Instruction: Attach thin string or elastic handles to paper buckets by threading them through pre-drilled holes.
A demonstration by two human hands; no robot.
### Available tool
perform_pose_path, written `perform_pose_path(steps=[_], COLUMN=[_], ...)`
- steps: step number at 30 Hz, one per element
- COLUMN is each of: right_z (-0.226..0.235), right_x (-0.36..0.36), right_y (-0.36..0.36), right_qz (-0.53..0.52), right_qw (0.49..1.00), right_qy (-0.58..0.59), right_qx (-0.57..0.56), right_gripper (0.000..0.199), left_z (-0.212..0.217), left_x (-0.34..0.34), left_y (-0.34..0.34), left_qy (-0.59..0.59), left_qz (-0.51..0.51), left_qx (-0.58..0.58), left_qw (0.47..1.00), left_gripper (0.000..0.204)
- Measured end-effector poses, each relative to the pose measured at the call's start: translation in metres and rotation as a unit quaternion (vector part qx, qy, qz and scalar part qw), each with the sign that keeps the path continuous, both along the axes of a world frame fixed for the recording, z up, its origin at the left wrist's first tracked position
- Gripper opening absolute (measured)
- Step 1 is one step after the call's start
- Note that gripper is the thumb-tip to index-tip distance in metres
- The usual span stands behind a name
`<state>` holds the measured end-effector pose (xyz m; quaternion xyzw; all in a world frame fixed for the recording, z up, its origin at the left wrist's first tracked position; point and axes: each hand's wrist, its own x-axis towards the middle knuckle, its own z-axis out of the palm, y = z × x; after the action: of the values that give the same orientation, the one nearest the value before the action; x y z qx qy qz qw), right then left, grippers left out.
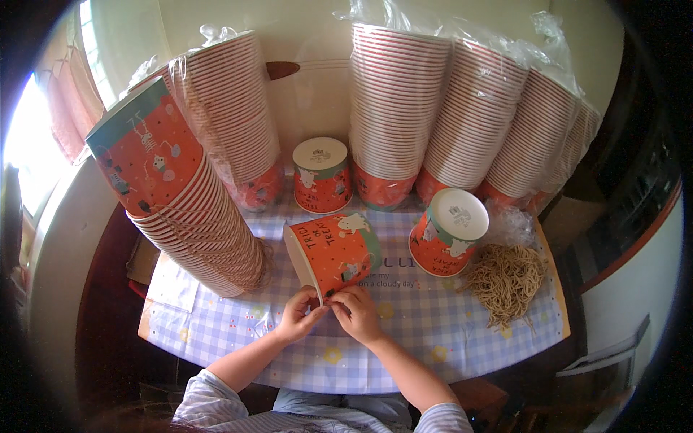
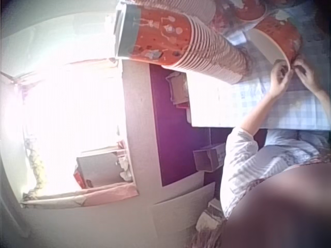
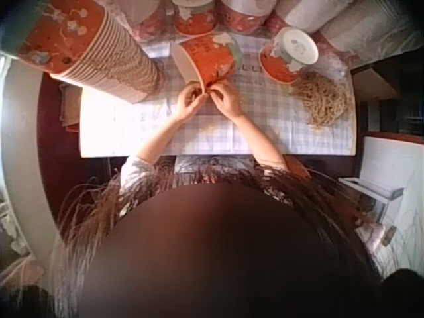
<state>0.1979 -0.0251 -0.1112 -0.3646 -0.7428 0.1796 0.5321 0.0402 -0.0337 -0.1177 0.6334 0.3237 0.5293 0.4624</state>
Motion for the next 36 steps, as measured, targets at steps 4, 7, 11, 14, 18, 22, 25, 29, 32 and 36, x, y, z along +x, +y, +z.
perform_pose_path(steps=[4,7,11,14,18,22,25,29,32,36], right_z=[0.005,0.006,0.008,0.009,0.011,0.009,0.011,0.016,0.018,0.028], right_x=[0.000,0.001,0.002,0.001,0.007,0.008,0.011,0.018,0.024,0.038], right_y=[0.000,-0.001,-0.001,0.000,0.003,0.007,0.011,0.012,0.017,0.018], right_qz=[0.002,0.002,0.007,0.012,0.016,-0.017,-0.042,-0.044,-0.054,-0.046], right_qw=[1.000,1.000,0.999,0.999,0.998,0.998,0.995,0.986,0.982,0.986], right_qy=[-0.007,-0.013,-0.022,-0.019,-0.048,-0.053,-0.087,-0.163,-0.184,-0.151], right_qx=[0.011,-0.001,-0.024,-0.027,-0.034,-0.030,-0.038,-0.009,0.005,-0.054], right_gripper=[0.018,0.015,0.012,0.012,0.012,0.012,0.010,0.008,0.008,0.008], left_z=[0.002,0.001,0.000,0.000,0.002,0.002,-0.003,-0.006,-0.005,-0.009], left_x=[0.002,0.002,0.002,0.002,0.002,0.002,0.001,0.000,0.000,-0.004], left_y=[-0.001,-0.001,-0.001,-0.001,0.000,0.001,0.004,0.008,0.009,0.011], left_qy=[0.001,0.005,0.009,0.005,0.017,0.050,0.038,0.037,0.048,0.061], left_qz=[0.011,0.017,0.026,0.034,0.046,0.069,0.088,0.100,0.105,0.123], left_qx=[0.009,0.015,0.020,0.017,0.028,0.030,0.034,0.061,0.064,0.083], left_qw=[1.000,1.000,0.999,0.999,0.998,0.996,0.995,0.992,0.991,0.987], left_gripper=[0.019,0.018,0.018,0.018,0.018,0.016,0.014,0.014,0.014,0.013])
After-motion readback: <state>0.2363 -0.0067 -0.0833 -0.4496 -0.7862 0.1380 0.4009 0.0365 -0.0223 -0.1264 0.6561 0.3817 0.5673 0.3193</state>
